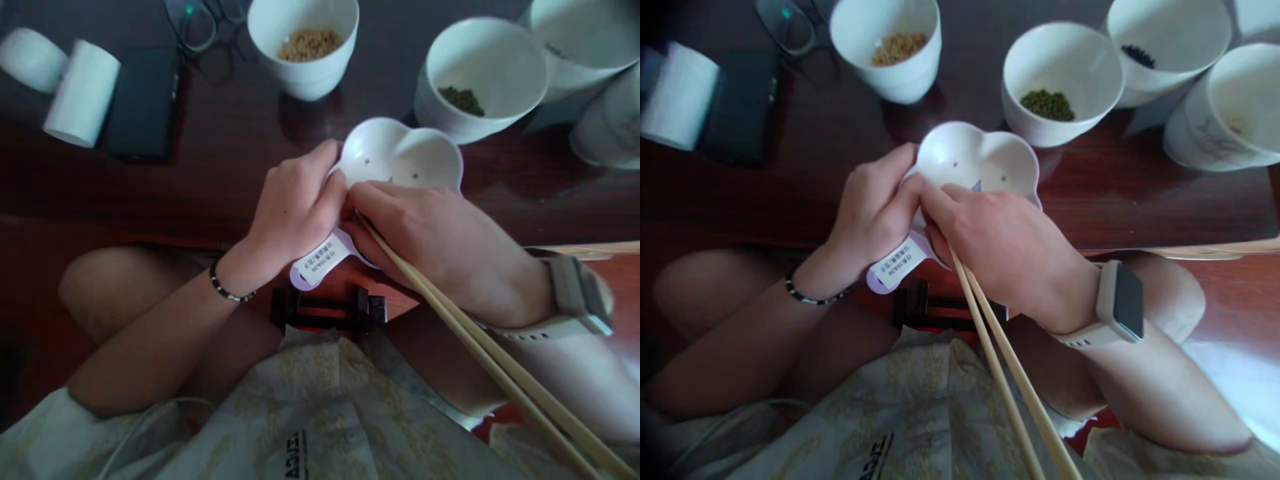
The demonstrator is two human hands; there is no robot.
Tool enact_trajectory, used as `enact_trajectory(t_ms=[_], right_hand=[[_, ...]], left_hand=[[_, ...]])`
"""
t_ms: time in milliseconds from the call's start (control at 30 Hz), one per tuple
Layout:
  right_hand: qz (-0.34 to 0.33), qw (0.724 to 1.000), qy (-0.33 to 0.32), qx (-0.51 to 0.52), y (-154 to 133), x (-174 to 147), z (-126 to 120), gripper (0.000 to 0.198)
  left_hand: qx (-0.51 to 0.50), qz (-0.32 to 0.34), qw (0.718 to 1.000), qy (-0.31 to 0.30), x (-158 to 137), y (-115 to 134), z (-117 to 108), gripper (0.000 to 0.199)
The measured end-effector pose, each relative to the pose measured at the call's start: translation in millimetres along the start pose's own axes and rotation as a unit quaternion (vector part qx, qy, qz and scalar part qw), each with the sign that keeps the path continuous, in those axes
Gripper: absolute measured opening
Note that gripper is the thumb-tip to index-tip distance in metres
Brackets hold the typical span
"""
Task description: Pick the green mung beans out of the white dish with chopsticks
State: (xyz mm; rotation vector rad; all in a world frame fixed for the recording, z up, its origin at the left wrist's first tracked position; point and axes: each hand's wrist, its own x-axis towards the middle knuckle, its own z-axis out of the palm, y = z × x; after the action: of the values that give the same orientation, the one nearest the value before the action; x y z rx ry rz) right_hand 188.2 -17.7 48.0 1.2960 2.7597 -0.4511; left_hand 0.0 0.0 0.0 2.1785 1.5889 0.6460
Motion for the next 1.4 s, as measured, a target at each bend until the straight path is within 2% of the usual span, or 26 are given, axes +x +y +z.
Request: enact_trajectory(t_ms=[67, 233, 1233, 1400], right_hand=[[-0.009, 1.000, 0.013, 0.019, 2.6, -0.5, 5.4, 0.025], [-0.026, 0.998, 0.045, 0.046, 7.8, -0.8, 12.4, 0.023], [-0.019, 0.995, 0.036, 0.093, 10.5, 4.4, 13.0, 0.027], [-0.021, 0.992, 0.052, 0.110, 11.6, 5.6, 11.6, 0.029]], left_hand=[[0.009, -0.009, 1.000, -0.019, 0.1, -0.3, -1.2, 0.024], [0.006, -0.002, 1.000, -0.014, -0.8, -1.5, -2.0, 0.021], [-0.015, -0.012, 1.000, -0.021, 1.2, -4.8, -2.0, 0.021], [0.000, -0.008, 1.000, -0.018, 1.3, -5.5, -1.3, 0.024]])
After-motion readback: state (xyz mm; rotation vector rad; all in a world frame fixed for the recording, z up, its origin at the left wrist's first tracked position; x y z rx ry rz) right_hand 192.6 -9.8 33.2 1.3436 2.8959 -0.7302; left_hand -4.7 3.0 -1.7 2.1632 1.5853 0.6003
